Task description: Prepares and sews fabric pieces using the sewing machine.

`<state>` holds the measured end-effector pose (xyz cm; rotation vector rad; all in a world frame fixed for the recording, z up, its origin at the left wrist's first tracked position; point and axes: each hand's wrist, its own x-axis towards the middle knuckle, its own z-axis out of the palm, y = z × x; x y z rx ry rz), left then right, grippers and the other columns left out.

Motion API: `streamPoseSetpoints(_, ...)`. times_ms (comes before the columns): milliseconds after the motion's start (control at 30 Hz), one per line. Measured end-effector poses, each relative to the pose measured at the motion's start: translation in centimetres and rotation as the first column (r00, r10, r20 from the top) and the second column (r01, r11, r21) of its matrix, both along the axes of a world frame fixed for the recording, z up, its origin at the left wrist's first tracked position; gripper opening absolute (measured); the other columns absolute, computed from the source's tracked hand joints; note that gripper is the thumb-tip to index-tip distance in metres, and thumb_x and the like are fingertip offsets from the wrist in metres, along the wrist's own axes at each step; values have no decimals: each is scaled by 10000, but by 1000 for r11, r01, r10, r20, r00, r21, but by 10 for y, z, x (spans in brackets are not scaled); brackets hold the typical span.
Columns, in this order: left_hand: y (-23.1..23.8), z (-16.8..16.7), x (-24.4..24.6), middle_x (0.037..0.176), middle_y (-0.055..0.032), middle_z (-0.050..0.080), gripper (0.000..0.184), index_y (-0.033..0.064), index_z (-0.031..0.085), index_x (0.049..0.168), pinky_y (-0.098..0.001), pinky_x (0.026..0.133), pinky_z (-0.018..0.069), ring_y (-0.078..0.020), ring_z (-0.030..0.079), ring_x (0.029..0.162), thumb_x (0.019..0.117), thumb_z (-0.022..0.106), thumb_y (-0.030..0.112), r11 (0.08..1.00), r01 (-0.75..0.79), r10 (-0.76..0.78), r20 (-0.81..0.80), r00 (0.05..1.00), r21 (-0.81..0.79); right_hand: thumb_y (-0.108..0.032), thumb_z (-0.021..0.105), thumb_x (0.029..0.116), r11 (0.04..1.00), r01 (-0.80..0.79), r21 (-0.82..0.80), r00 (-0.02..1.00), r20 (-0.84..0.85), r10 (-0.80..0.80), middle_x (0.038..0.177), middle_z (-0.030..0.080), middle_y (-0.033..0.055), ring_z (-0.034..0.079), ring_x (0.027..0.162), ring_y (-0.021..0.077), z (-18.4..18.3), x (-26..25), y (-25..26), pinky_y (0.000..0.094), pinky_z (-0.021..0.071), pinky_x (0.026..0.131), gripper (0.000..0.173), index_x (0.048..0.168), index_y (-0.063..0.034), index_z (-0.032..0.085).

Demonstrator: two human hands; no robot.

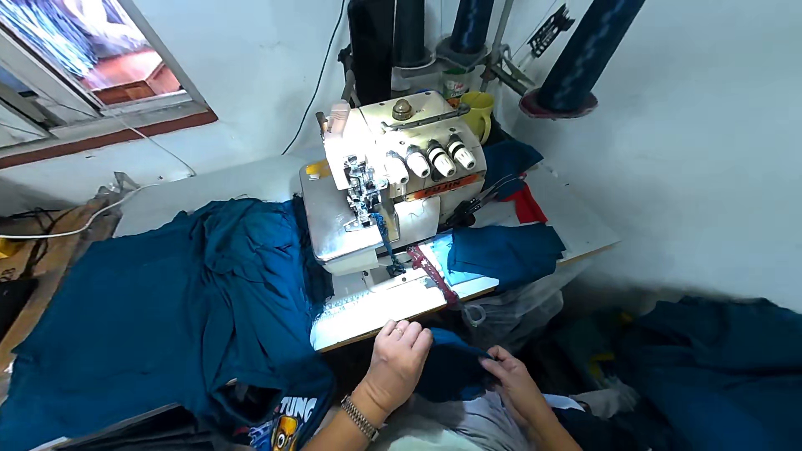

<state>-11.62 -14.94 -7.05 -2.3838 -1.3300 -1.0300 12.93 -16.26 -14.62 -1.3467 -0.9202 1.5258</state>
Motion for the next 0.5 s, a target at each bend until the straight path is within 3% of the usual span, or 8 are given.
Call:
streamPoseSetpoints(67,8,9,13,845,-77,661,114,97,715,937,-359,685,546,-232,657,776,948,603,77,990,108,-106,25,994,-93,-65,608,917,988,86,130,983,151,-105,811,628,-29,616,739,53,4,17,4,259,541,687,28,940,-50,604)
streamPoseSetpoints(167,20,18,31,935,-60,694,146,97,737,980,-385,833,562,-220,674,919,979,593,73,947,228,-190,177,966,-227,-74,580,940,938,126,324,890,381,-251,875,643,0,625,812,46,33,49,14,261,548,764,99,981,-1,632)
streamPoseSetpoints(233,27,24,38,888,-24,714,137,84,749,958,-367,821,546,-168,673,873,988,626,136,915,283,-170,362,917,-287,-85,585,934,905,125,407,847,431,-311,892,650,9,628,821,59,61,67,23,270,550,775,102,983,-13,637)
streamPoseSetpoints(367,30,46,36,828,11,683,99,79,733,929,-240,706,556,-62,641,744,947,712,175,812,408,1,700,714,-418,-88,602,931,868,91,489,891,350,-290,895,670,-55,619,789,18,111,79,40,214,543,733,55,954,-116,644)
streamPoseSetpoints(500,15,65,13,881,-31,699,49,51,712,935,-275,759,581,-112,672,815,951,668,64,737,531,181,879,440,-418,-187,672,902,794,-96,601,772,548,-322,864,644,-38,616,785,24,152,48,45,237,533,713,112,953,-92,643)
